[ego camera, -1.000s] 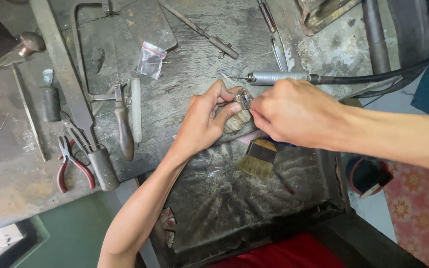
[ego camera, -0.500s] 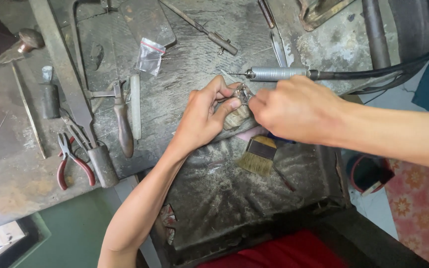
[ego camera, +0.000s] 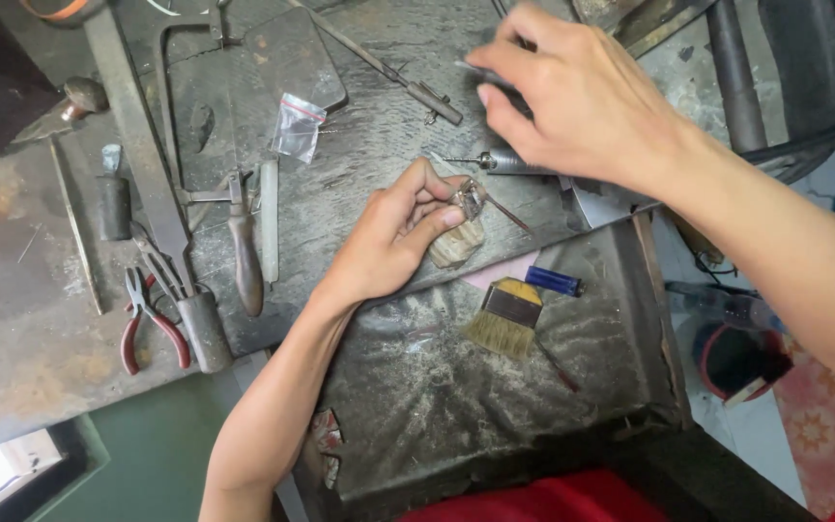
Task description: Polishing a small metal jewelry component using a rotary tool and cleaning it with a brush on a jewelry workbench.
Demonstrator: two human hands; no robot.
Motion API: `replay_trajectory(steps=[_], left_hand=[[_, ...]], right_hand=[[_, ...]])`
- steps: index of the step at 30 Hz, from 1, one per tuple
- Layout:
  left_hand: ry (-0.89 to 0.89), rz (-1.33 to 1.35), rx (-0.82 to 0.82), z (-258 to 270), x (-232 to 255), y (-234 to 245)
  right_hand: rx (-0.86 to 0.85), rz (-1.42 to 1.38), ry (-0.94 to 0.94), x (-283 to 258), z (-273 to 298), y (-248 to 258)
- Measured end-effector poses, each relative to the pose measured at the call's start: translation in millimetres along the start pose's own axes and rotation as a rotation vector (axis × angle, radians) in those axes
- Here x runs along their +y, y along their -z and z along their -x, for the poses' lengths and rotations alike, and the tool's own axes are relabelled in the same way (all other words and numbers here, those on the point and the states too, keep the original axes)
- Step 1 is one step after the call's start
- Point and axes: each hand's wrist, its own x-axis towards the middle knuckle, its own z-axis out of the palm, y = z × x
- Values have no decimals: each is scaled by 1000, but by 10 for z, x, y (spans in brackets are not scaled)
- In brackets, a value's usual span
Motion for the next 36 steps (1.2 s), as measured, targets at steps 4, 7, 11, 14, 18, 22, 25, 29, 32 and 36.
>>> replay_trajectory(steps=[4,7,11,14,18,22,25,29,32,36], left_hand=[[15,43,-14,12,0,11],[1,74,8,16,-24,18],[-8,18,12,38,-3,25],[-31,24,20,36,29,21],[-7,51,-2,38,106,18],[-29,45,2,54,88,2],[-2,23,29,62,74,-4],[-26,44,39,65,2,-29],[-27,31,47,66,-8,-32],[-50,-8,36,69,47,-29]], right_hand=[[62,121,56,286,-131,-407],[162,126,123,245,-123,-452],[332,-22,-61,-124,256,-246],[167,-263,-429,-410,554,-144],[-311,-482,-888,-580,627,-98],[-121,-585,-938,-475,768,-292],[281,-853,-731,-537,919,-369],[753,-1137,-673,-745,1099,-433],[930,-1307,-802,-841,1252,-485],[1009,-1367,-850,-816,1363,-557]])
